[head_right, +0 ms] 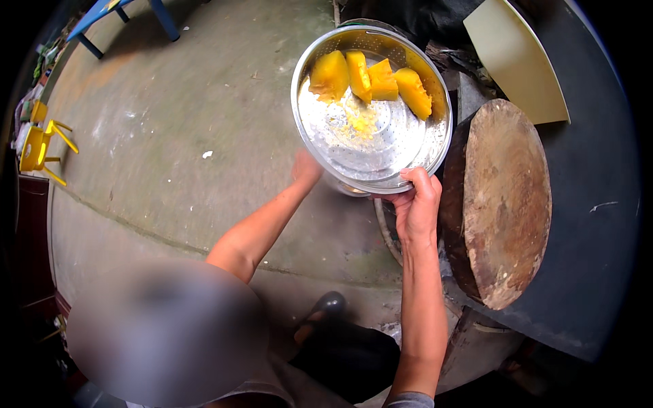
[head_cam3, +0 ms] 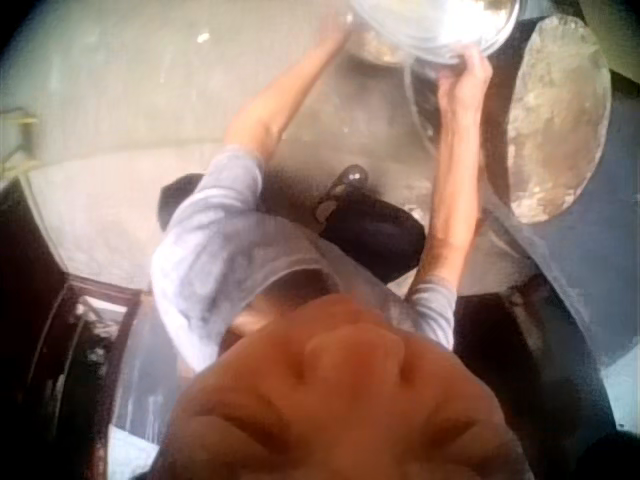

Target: The person scrubs a large metal pot with a sponge and water, repeatedly rinsing the sponge at the sink. They then move to a table, pick up a metal bowl containing yellow food pieces, and walk outside to pour the contents into a larger container.

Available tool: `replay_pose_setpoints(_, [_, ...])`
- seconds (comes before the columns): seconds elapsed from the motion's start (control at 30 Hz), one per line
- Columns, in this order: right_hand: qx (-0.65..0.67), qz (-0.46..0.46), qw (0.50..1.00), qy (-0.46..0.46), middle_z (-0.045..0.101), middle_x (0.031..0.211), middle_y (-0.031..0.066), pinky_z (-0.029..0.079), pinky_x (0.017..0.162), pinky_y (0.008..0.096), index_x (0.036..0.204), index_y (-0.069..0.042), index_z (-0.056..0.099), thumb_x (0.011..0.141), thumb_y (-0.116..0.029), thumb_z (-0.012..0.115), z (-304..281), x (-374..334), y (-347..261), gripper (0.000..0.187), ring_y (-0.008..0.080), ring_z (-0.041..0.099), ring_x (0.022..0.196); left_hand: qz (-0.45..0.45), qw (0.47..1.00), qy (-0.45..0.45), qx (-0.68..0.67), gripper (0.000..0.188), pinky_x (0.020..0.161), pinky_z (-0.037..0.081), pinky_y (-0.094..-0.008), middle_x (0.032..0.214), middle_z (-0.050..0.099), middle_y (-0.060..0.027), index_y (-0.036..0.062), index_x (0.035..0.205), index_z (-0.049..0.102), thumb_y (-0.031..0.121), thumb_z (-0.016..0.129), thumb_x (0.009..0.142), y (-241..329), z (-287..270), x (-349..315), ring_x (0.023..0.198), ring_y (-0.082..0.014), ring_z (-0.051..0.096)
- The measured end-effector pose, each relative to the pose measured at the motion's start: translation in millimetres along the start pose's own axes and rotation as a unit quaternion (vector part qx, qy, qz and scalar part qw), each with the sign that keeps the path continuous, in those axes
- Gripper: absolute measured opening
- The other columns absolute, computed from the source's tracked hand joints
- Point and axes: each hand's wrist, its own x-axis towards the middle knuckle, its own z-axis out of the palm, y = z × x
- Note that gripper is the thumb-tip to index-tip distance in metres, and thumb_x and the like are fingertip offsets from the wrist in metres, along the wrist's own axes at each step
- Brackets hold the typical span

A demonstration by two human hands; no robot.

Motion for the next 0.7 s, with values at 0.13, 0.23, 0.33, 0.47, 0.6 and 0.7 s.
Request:
replay_pose_setpoints(0.13, [0.01,0.003,1.0,0.013,0.064,0.088,0.0191,0.058,0.059,0.0406,0.097,0.013,0.055,0.076,-0.013,0.049,-3.7,-2.0,13.5,0.034,0.0289,0.066,0.073,-0.072,0.994,-0.088,0.008,0.054,0.085,0.048,-0.0393,0.106,0.064,-0.0212,0.0009,0.101,0.067,0.042,0.074,0.066,-27.1,9.7,17.0,0.102,-0.0307,0.061])
replay_pose_setpoints(0.23, [0.029,0.012,1.0,0.002,0.064,0.092,0.0194,0.058,0.059,0.0408,0.099,0.013,0.054,0.077,-0.013,0.049,-7.2,-5.2,18.2,0.035,0.0295,0.066,0.077,-0.015,0.997,-0.081,0.0,0.053,0.083,0.049,-0.0392,0.101,0.065,-0.0217,-0.0004,0.095,0.068,0.043,0.071,0.066,-36.4,20.1,22.9,0.097,-0.0321,0.063])
replay_pose_setpoints(0.33, [0.032,0.026,0.999,-0.012,0.063,0.096,0.0199,0.058,0.061,0.0409,0.103,0.013,0.053,0.077,-0.014,0.049,1.4,-9.4,25.1,0.037,0.0302,0.066,0.079,-0.024,0.999,-0.036,0.009,0.052,0.082,0.049,-0.0387,0.1,0.066,-0.0212,-0.0003,0.095,0.068,0.042,0.07,0.065,-51.5,9.6,36.7,0.095,-0.032,0.064])
replay_pose_setpoints(0.47, [0.048,0.057,0.997,-0.032,0.063,0.098,0.02,0.059,0.063,0.0419,0.106,0.012,0.052,0.077,-0.016,0.049,-11.9,-7.4,32.5,0.041,0.0309,0.066,0.081,-0.071,0.994,-0.068,0.036,0.051,0.084,0.049,-0.0381,0.103,0.065,-0.0205,-0.0005,0.096,0.068,0.041,0.067,0.066,-49.7,-55.5,22.8,0.098,-0.0314,0.063])
replay_pose_setpoints(0.6, [0.024,0.076,0.995,-0.066,0.064,0.093,0.0191,0.057,0.06,0.0408,0.106,0.01,0.052,0.076,-0.018,0.048,1.0,-1.1,38.5,0.041,0.0306,0.065,0.074,-0.028,0.985,-0.062,0.156,0.061,0.089,0.046,-0.0394,0.109,0.063,-0.0209,-0.0008,0.103,0.065,0.051,0.064,0.07,-81.9,-124.9,21.2,0.104,-0.0315,0.06])
replay_pose_setpoints(0.7, [-0.015,0.078,0.996,-0.049,0.064,0.084,0.0154,0.054,0.058,0.0373,0.094,0.004,0.056,0.075,-0.016,0.049,8.8,-0.8,33.6,0.029,0.0278,0.063,0.064,0.104,0.985,0.02,0.139,0.065,0.092,0.043,-0.0429,0.118,0.058,-0.0218,0.0018,0.111,0.063,0.058,0.052,0.079,-16.3,-169.2,-15.0,0.111,-0.0324,0.055])
